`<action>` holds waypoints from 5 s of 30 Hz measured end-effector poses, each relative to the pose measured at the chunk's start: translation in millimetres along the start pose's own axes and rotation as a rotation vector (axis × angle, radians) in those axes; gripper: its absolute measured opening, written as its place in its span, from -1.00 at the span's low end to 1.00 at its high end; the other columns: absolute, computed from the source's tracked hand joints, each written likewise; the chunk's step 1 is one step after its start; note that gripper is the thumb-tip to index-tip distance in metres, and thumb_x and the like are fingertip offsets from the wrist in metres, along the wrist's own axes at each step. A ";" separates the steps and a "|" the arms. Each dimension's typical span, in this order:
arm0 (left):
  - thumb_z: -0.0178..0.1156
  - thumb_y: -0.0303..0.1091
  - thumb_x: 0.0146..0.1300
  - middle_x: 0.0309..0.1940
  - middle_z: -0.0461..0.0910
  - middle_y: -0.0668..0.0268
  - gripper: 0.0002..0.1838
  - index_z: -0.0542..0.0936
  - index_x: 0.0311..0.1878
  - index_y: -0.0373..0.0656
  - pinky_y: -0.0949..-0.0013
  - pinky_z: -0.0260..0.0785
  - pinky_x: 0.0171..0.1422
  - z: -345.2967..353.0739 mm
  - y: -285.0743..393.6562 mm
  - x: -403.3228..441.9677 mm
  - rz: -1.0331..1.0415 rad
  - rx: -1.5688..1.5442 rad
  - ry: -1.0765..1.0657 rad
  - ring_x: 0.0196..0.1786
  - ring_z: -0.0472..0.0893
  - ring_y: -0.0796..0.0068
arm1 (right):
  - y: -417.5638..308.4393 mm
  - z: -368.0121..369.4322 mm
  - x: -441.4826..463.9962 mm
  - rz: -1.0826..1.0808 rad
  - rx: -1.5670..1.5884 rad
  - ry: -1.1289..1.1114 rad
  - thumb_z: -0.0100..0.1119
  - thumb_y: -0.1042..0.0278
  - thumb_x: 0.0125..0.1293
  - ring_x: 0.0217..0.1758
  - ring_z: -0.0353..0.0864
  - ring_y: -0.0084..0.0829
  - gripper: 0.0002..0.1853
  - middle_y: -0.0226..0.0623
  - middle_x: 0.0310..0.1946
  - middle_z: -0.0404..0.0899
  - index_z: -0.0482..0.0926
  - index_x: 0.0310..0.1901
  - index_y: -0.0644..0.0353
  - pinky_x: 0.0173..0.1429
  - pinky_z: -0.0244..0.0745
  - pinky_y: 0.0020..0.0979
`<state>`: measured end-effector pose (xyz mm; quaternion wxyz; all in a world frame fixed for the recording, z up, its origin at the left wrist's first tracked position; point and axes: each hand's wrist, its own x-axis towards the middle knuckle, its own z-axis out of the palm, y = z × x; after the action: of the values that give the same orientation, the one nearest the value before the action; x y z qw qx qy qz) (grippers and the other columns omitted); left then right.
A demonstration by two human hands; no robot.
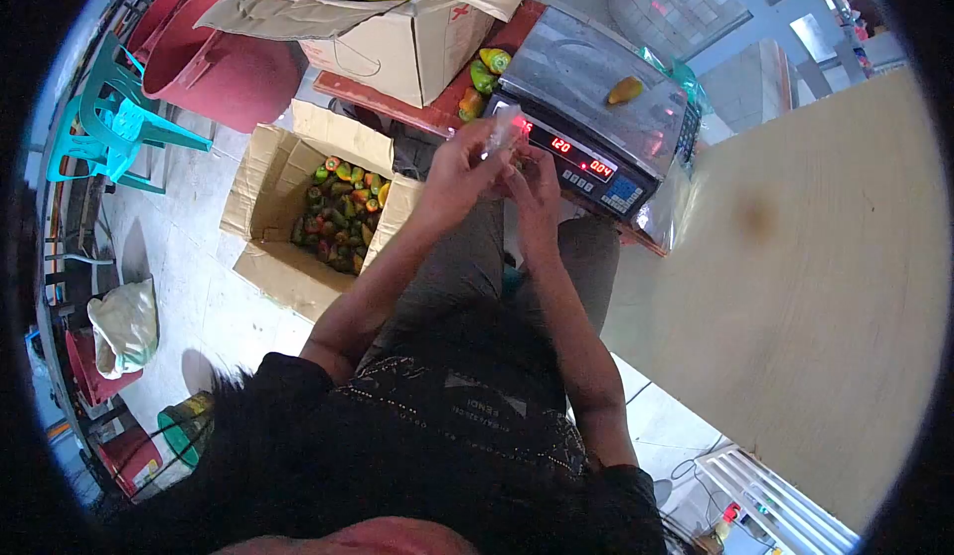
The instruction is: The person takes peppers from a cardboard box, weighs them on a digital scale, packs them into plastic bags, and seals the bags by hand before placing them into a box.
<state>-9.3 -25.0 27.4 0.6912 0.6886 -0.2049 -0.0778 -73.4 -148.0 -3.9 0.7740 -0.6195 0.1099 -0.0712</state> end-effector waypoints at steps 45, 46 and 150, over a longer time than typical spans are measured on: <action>0.20 -0.50 0.28 0.03 0.61 0.37 -0.51 0.44 0.30 -0.17 0.50 0.35 0.11 -85.9 -2.1 18.6 -0.134 -0.215 0.065 0.01 0.54 0.64 | -61.5 -86.2 90.4 -0.560 -1.056 0.037 0.35 0.31 0.08 -0.04 0.56 -0.03 -0.56 -0.07 -0.12 0.53 0.53 0.03 0.14 0.03 0.45 -0.17; 0.20 -0.50 0.28 0.04 0.61 0.37 -0.52 0.45 0.29 -0.18 0.48 0.35 0.14 -73.0 2.1 16.9 -0.114 -0.209 0.107 0.02 0.54 0.63 | -70.0 -59.3 67.2 -0.573 -0.976 -0.016 0.36 0.29 0.08 -0.04 0.56 -0.03 -0.57 -0.07 -0.13 0.53 0.53 0.00 0.14 0.02 0.45 -0.18; 0.07 -0.50 0.33 -0.37 0.51 0.23 -0.91 0.53 -0.19 -0.30 0.39 0.38 -0.21 19.4 118.0 16.5 0.382 0.205 -0.463 -0.33 0.53 0.48 | -160.8 -73.4 -70.1 -0.301 -0.510 0.094 0.24 0.38 0.21 -0.34 0.42 -0.59 -0.82 -0.38 -0.35 0.52 0.57 -0.21 0.27 -0.22 0.35 -0.50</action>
<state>-22.6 -44.6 145.8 0.5552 0.6678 -0.4893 -0.0803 -155.9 -235.7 143.2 0.5681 -0.7993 0.0667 -0.1840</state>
